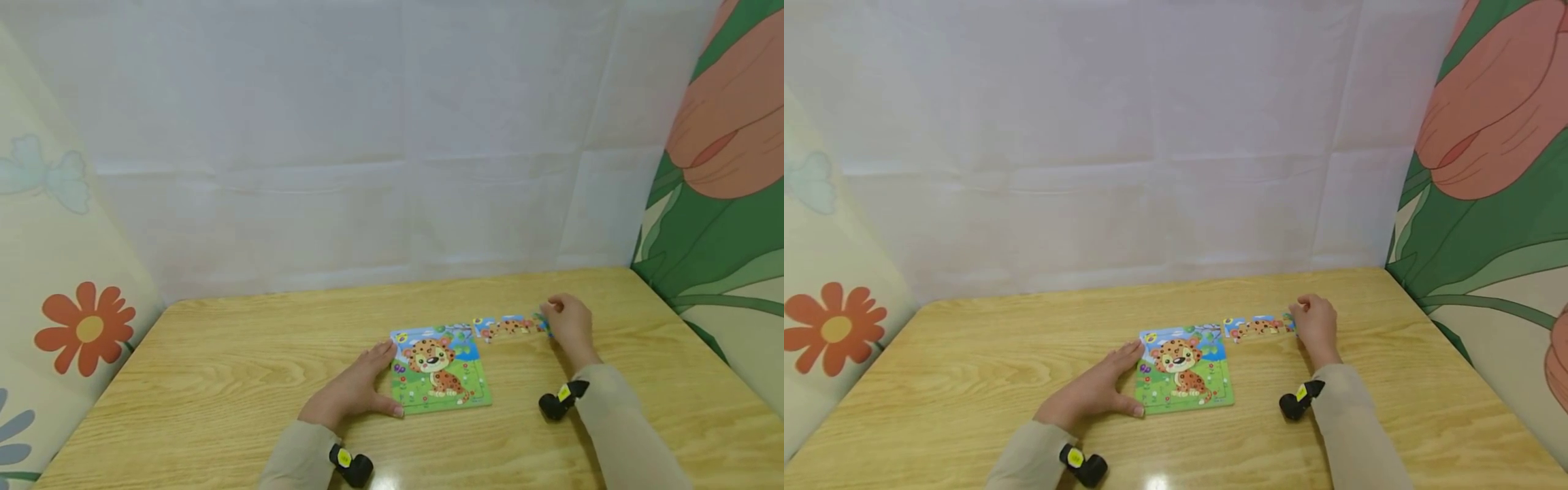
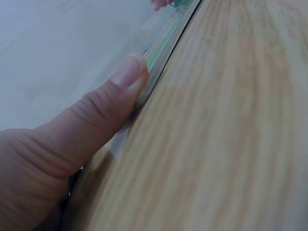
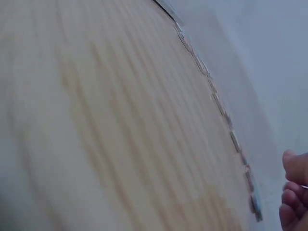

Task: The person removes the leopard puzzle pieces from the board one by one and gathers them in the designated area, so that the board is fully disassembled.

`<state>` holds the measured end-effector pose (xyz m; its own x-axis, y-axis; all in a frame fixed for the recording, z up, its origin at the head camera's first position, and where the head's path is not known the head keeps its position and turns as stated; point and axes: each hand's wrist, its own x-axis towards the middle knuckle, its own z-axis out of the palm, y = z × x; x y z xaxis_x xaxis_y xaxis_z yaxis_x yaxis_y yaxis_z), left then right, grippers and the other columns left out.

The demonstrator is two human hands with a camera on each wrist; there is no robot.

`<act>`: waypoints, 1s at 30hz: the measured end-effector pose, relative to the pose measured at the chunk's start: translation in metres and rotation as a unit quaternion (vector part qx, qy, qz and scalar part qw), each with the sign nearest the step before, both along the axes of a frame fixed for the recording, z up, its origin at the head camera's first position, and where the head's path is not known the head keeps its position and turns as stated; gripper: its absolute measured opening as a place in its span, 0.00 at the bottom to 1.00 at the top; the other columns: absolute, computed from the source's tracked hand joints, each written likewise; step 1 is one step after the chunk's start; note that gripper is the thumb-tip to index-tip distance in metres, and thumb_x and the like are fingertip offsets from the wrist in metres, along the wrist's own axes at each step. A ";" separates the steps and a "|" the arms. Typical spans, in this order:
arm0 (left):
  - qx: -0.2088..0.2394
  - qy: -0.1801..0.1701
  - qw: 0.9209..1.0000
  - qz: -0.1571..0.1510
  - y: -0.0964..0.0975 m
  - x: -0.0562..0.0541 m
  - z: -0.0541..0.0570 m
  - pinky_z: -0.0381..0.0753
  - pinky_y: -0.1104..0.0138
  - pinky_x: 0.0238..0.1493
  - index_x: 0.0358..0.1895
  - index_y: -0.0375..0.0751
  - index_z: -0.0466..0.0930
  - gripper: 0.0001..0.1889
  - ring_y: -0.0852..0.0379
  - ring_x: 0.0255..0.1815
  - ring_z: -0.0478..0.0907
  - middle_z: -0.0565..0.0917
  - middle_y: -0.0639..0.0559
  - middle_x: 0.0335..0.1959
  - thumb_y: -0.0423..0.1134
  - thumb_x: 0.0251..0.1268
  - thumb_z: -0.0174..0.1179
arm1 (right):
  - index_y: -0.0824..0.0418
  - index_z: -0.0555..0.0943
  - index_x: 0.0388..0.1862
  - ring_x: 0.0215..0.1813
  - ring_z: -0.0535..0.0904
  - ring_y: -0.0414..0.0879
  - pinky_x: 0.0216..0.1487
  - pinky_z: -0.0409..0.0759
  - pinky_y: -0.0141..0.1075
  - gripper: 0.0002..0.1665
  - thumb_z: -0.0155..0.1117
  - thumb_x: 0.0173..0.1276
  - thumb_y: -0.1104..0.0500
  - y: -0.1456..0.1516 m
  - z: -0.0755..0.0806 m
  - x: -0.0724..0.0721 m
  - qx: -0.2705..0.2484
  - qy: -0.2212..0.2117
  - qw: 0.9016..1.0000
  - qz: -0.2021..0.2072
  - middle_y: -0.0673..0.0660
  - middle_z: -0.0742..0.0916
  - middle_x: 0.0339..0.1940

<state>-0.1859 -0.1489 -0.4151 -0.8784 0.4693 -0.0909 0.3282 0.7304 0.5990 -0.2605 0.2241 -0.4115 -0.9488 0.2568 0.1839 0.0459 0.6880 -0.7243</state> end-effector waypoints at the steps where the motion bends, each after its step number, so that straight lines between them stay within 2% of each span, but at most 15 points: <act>1: 0.000 -0.001 1.000 0.000 0.000 0.000 0.000 0.43 0.47 0.72 0.72 0.38 0.49 0.59 0.40 0.74 0.42 0.48 0.44 0.74 0.55 0.34 0.73 | 0.75 0.75 0.48 0.43 0.75 0.61 0.44 0.75 0.50 0.18 0.56 0.67 0.60 -0.002 0.002 0.000 -0.005 0.009 1.000 0.001 0.71 0.80 0.41; 6: 0.001 -0.001 1.000 0.001 0.000 0.000 0.000 0.43 0.47 0.72 0.72 0.38 0.49 0.59 0.40 0.74 0.42 0.48 0.45 0.74 0.54 0.34 0.73 | 0.72 0.76 0.50 0.43 0.75 0.57 0.42 0.76 0.44 0.18 0.56 0.67 0.59 -0.012 0.010 0.004 -0.036 0.022 0.999 0.009 0.69 0.81 0.42; 14: 0.005 -0.002 1.000 -0.002 -0.001 -0.001 -0.001 0.43 0.46 0.71 0.72 0.37 0.49 0.59 0.39 0.74 0.42 0.47 0.44 0.74 0.54 0.34 0.73 | 0.70 0.77 0.49 0.38 0.73 0.46 0.31 0.75 0.26 0.19 0.58 0.67 0.56 -0.032 0.023 0.011 -0.089 0.022 0.995 0.031 0.63 0.80 0.39; 18: 0.005 0.001 1.000 -0.006 -0.001 -0.001 -0.001 0.43 0.46 0.71 0.72 0.37 0.49 0.59 0.39 0.74 0.42 0.47 0.44 0.74 0.54 0.35 0.73 | 0.70 0.77 0.49 0.35 0.73 0.41 0.29 0.76 0.24 0.19 0.59 0.66 0.56 -0.040 0.026 0.014 -0.111 0.019 0.992 0.049 0.62 0.80 0.38; 20: 0.005 0.003 1.000 -0.008 -0.001 -0.001 -0.001 0.43 0.46 0.72 0.72 0.37 0.49 0.59 0.39 0.74 0.42 0.48 0.43 0.74 0.55 0.34 0.73 | 0.70 0.76 0.49 0.36 0.72 0.40 0.31 0.75 0.24 0.19 0.59 0.66 0.56 -0.044 0.027 0.016 -0.117 0.013 0.991 0.059 0.61 0.80 0.39; 30: 0.005 0.002 1.000 -0.006 -0.001 -0.001 -0.001 0.43 0.47 0.72 0.72 0.37 0.49 0.59 0.40 0.74 0.42 0.48 0.44 0.74 0.55 0.34 0.73 | 0.69 0.77 0.50 0.37 0.73 0.41 0.35 0.74 0.26 0.19 0.60 0.66 0.57 -0.068 0.026 0.023 -0.151 0.015 0.980 0.131 0.59 0.80 0.39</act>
